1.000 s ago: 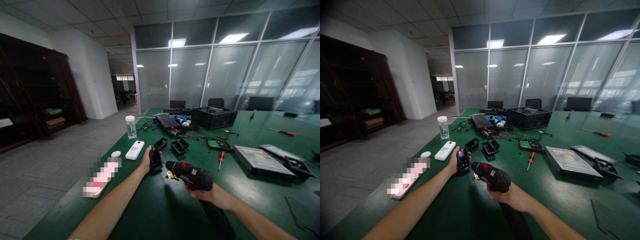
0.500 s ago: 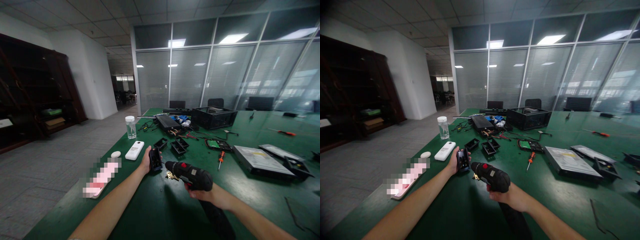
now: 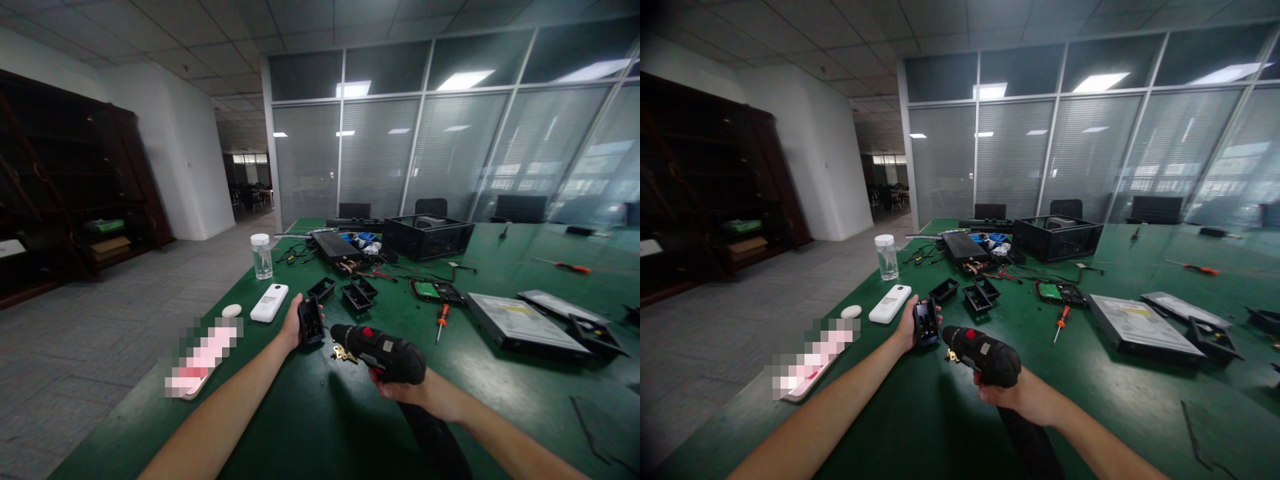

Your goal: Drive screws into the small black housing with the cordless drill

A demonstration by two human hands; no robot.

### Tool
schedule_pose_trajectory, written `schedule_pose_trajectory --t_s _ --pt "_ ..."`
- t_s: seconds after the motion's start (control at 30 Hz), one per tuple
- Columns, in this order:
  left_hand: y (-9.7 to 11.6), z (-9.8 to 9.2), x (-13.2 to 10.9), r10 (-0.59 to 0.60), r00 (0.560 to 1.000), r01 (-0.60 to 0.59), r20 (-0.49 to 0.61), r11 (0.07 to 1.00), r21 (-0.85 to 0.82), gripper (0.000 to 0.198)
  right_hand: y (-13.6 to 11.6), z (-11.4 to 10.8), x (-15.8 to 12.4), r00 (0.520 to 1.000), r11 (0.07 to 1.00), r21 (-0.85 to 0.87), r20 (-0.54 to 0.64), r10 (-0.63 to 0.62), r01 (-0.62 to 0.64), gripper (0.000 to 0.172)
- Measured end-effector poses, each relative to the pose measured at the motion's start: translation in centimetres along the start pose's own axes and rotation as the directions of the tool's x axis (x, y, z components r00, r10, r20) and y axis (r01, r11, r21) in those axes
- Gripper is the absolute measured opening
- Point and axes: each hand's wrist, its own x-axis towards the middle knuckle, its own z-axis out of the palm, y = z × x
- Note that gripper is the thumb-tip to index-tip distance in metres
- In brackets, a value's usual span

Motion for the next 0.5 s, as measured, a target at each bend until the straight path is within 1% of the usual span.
schedule_pose_trajectory --t_s 0.2,0.37,0.5 --pt "-0.05 -0.05 0.05 -0.003 1.0 0.003 -0.001 1.0 0.021 0.049 0.05 0.07 -0.06 1.0 1.0 0.011 -0.026 0.007 -0.006 0.033" --pt "-0.06 0.09 -0.12 0.048 0.999 -0.048 -0.008 0.999 -0.011 0.039 0.23 0.01 0.07 1.0 1.0 -0.022 -0.006 -0.006 0.006 0.031" --pt "0.04 0.33 -0.35 -0.004 1.0 0.004 -0.023 1.0 -0.005 0.045 0.05 0.04 0.09 1.0 0.999 -0.03 -0.015 -0.01 0.01 0.03"
